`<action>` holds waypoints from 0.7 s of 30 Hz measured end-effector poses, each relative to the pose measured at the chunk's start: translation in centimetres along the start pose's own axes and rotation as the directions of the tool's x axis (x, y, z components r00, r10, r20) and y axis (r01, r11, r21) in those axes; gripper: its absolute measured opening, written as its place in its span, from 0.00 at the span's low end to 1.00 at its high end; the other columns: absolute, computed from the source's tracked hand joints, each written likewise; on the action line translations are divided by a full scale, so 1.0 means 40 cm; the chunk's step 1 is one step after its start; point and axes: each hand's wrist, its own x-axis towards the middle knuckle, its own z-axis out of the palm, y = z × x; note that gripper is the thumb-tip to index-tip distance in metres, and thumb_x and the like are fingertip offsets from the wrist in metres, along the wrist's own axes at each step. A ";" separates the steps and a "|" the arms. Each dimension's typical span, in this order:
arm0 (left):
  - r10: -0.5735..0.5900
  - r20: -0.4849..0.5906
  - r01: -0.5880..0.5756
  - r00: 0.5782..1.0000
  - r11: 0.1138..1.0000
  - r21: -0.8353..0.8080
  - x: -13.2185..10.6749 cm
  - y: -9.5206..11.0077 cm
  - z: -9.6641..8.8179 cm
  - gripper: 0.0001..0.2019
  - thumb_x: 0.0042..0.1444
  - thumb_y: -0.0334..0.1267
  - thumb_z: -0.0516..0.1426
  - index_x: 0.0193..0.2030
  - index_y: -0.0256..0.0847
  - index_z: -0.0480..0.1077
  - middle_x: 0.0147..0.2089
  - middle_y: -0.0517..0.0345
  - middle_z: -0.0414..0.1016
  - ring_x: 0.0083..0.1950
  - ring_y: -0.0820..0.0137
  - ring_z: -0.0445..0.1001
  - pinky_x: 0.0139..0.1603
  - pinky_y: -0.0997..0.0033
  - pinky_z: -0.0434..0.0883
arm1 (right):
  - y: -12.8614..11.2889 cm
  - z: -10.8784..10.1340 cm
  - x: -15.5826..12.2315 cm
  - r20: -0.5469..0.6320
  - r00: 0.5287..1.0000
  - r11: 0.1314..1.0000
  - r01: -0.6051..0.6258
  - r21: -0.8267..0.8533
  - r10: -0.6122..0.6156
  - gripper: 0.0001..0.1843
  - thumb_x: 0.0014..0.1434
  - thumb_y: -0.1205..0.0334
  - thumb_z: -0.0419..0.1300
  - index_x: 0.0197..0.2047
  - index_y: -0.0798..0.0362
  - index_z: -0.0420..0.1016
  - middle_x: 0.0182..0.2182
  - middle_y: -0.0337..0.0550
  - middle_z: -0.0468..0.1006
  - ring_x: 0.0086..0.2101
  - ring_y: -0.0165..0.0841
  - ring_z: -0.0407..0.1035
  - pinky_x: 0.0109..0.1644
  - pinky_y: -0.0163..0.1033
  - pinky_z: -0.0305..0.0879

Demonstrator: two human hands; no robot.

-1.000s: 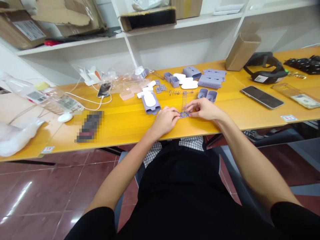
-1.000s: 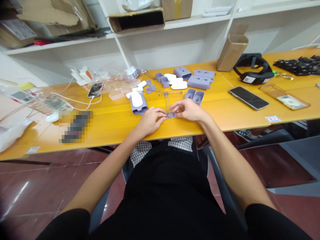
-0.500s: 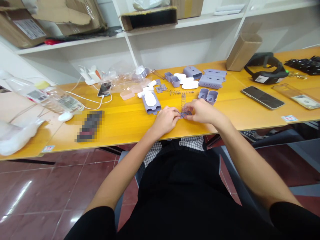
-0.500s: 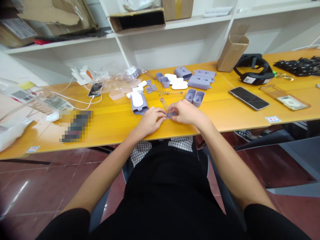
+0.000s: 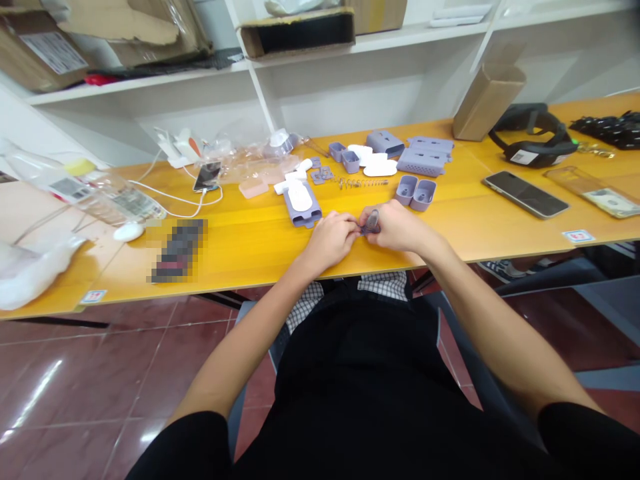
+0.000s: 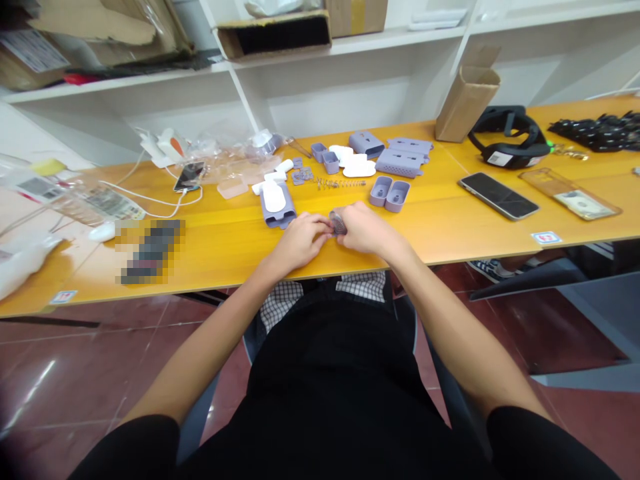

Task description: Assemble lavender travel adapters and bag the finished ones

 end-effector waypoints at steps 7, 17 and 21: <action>0.008 0.001 -0.008 1.000 1.000 0.004 -0.001 -0.002 0.001 0.12 0.72 0.35 0.56 0.49 0.44 0.84 0.57 0.51 0.83 0.55 0.55 0.75 0.60 0.50 0.72 | 0.019 -0.006 0.003 0.002 1.000 0.982 -0.017 0.190 0.017 0.09 0.50 0.70 0.68 0.36 0.48 0.81 0.31 0.39 0.86 0.32 0.39 0.79 0.42 0.44 0.73; 0.008 -0.051 -0.011 0.999 0.999 -0.053 0.006 -0.008 0.010 0.09 0.69 0.41 0.61 0.45 0.42 0.83 0.54 0.52 0.84 0.53 0.56 0.77 0.61 0.51 0.72 | 0.092 -0.038 -0.027 -0.071 0.991 0.798 -0.052 0.600 0.117 0.22 0.48 0.52 0.79 0.45 0.48 0.85 0.43 0.47 0.87 0.44 0.47 0.80 0.51 0.54 0.80; 0.001 -0.062 -0.005 0.998 0.998 -0.065 0.005 -0.007 0.010 0.08 0.68 0.43 0.63 0.45 0.42 0.81 0.52 0.51 0.84 0.53 0.57 0.77 0.60 0.51 0.72 | 0.084 -0.035 -0.026 -0.113 0.973 0.700 -0.062 0.712 0.201 0.21 0.49 0.48 0.80 0.42 0.48 0.84 0.41 0.48 0.88 0.44 0.46 0.81 0.54 0.55 0.80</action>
